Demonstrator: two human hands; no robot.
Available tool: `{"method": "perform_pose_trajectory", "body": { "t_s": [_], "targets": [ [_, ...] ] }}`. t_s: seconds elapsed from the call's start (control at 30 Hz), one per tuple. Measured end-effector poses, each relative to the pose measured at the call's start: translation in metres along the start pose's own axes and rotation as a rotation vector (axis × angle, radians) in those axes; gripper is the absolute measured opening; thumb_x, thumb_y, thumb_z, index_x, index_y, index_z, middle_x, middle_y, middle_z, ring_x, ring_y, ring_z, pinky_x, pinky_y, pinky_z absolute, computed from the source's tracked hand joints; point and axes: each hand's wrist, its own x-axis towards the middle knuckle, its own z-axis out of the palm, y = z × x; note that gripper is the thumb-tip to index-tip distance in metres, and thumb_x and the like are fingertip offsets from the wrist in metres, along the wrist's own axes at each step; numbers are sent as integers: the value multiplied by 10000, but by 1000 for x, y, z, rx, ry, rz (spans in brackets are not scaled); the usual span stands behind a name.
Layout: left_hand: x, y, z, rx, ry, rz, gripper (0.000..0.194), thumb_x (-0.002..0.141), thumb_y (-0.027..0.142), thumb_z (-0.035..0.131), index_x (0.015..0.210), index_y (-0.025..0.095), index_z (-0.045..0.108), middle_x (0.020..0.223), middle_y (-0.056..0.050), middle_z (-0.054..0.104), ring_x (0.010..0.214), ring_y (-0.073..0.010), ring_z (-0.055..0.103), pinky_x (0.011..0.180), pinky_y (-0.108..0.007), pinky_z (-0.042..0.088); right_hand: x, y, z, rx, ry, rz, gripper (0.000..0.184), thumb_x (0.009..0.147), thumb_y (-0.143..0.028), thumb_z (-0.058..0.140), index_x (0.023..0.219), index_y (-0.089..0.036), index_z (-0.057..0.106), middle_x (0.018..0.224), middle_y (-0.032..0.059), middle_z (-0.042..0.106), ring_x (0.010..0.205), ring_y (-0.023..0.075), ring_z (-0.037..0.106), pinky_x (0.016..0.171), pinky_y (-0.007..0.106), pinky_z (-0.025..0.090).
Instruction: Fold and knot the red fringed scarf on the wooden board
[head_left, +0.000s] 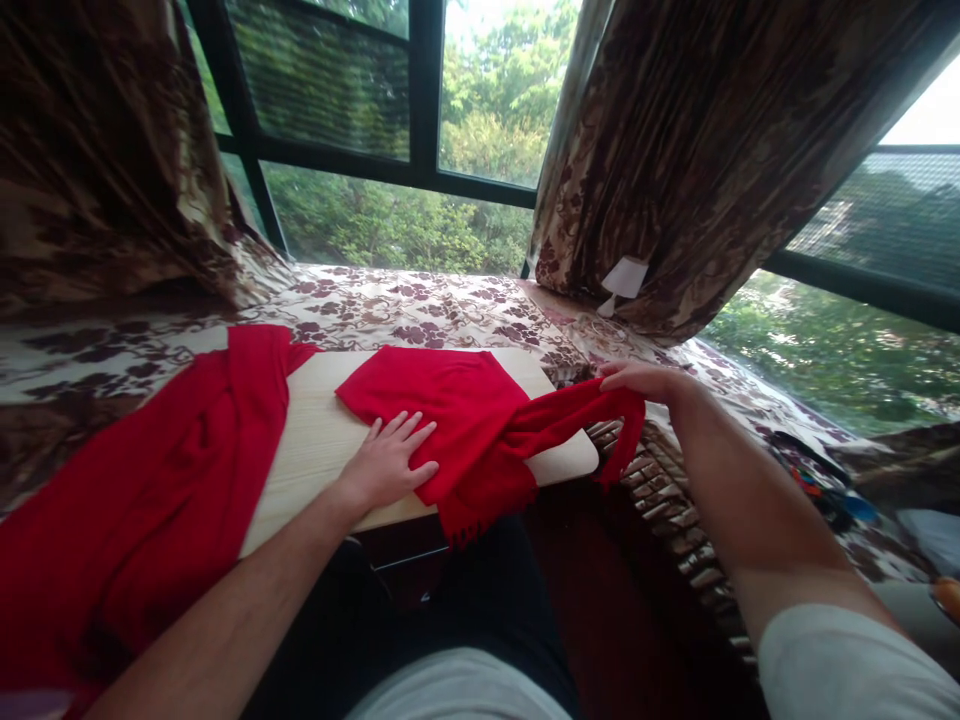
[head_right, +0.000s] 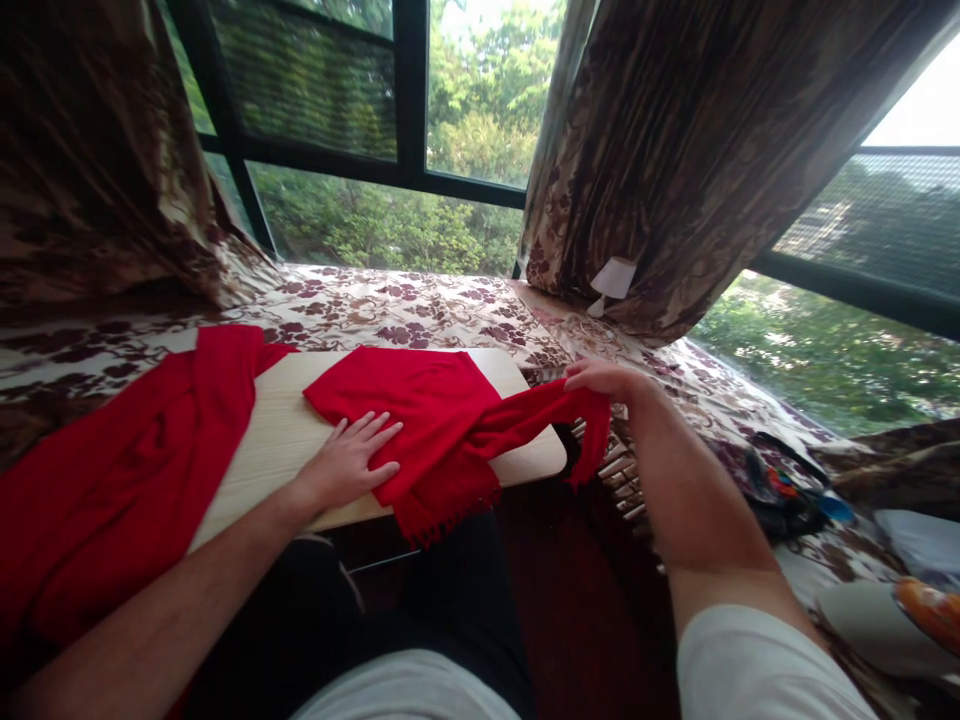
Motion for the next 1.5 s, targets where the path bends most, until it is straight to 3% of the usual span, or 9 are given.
{"method": "perform_pose_trajectory", "body": {
  "t_s": [0.13,0.3,0.47,0.6,0.77,1.0,1.2,1.3,1.5],
  "targets": [
    [0,-1,-2,-36,1,4,704,892,628,464,1515,302,424,1618,-62,310,1500,-330,234,1192,-598,107,-13,-60,30,57,-131,-173,344,742,-265,740,1061,-165,657,855,43,703,681,143,644,604,215,500],
    [-1,-4,-6,-122,10,-6,669,942,613,378,1519,273,413,1585,-78,376,1494,-313,258,1190,-623,68,18,-123,103,-85,-180,-376,154,734,-179,723,885,-150,708,660,-33,618,543,67,527,477,146,376],
    [-3,-10,-6,-231,75,27,652,925,556,464,1503,255,427,1549,-98,437,1475,-316,302,1194,-622,42,65,-142,179,70,-272,-452,121,760,-124,629,825,-119,731,701,0,673,569,73,530,510,160,399],
    [-5,-14,-6,-375,198,50,544,909,503,505,1338,182,593,1386,-133,597,1344,-314,482,1207,-563,140,93,-133,215,122,-289,-409,283,778,-108,554,975,-108,758,722,19,694,524,77,502,474,175,382],
    [-7,-13,-6,-540,314,-74,826,807,395,645,1537,175,329,1242,-122,641,1123,-270,617,1029,-444,460,113,-108,224,115,-296,-493,539,647,3,571,1140,-162,716,1071,44,734,856,157,663,695,207,517],
    [-3,11,-12,-109,347,202,739,751,295,674,1466,267,486,1530,-125,416,1385,-345,395,1160,-537,271,126,-77,235,164,-300,-603,512,679,-102,683,1190,-131,662,1131,93,717,1009,222,661,863,307,527],
    [14,35,-17,-111,304,286,669,717,176,609,1384,176,555,1152,-121,663,1144,-301,573,1128,-506,329,123,-75,234,230,-362,-640,444,683,-146,732,1123,-119,679,1136,113,707,1060,238,642,970,374,485],
    [20,35,-16,-397,417,122,434,726,149,544,1144,174,656,1064,-104,687,1043,-281,617,1013,-465,447,114,-77,230,249,-385,-611,423,659,-135,749,1079,-127,699,1062,67,724,1029,216,646,928,320,505],
    [26,13,-36,-1464,661,-262,237,798,358,604,994,227,597,845,-17,700,837,-223,693,796,-378,567,99,-82,228,350,-484,-406,559,628,-129,788,1173,-163,667,1039,35,717,777,143,672,690,234,570]
  ]
}}
